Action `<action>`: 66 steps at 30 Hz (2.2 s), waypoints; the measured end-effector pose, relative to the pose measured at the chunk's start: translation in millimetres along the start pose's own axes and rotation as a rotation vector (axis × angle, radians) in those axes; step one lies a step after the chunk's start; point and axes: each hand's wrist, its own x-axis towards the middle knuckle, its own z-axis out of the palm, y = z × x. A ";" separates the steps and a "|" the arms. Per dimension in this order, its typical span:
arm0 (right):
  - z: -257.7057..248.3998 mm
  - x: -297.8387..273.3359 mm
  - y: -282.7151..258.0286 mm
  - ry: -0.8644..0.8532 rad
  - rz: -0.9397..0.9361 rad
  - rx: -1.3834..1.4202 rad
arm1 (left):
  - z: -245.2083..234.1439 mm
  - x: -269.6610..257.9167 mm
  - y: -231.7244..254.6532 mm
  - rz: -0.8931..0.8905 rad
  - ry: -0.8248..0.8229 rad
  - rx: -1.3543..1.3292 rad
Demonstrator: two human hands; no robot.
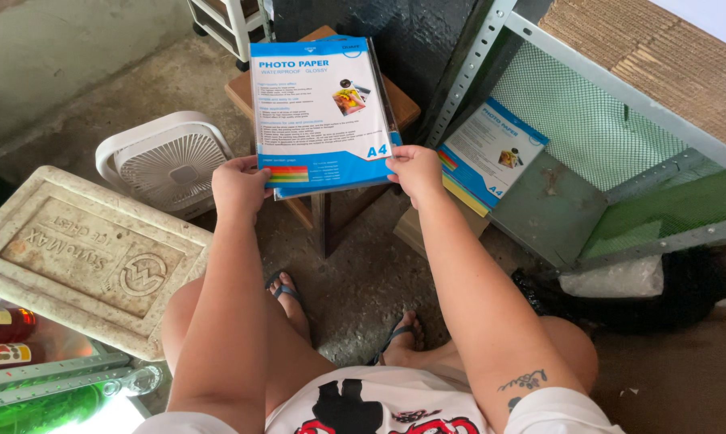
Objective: The person sits on a low stool and organizes stationery items. They place a yellow notepad on a shelf, followed by several packages of photo paper and photo sticker paper, stacking them neatly on the shelf.
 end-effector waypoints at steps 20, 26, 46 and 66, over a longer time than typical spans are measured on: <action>-31.6 -5.6 14.7 -0.062 0.022 0.012 | 2.1 -32.7 30.6 -0.035 -0.160 0.041; -67.6 -20.7 38.2 -0.080 0.063 0.063 | 13.3 -52.6 48.2 -0.030 -0.314 0.115; -305.8 -31.4 177.7 -0.025 0.362 0.199 | 187.2 -106.1 12.7 -0.019 -0.825 0.131; -341.6 5.6 255.8 0.186 0.502 0.360 | 310.3 -59.7 -8.9 -0.096 -0.752 0.224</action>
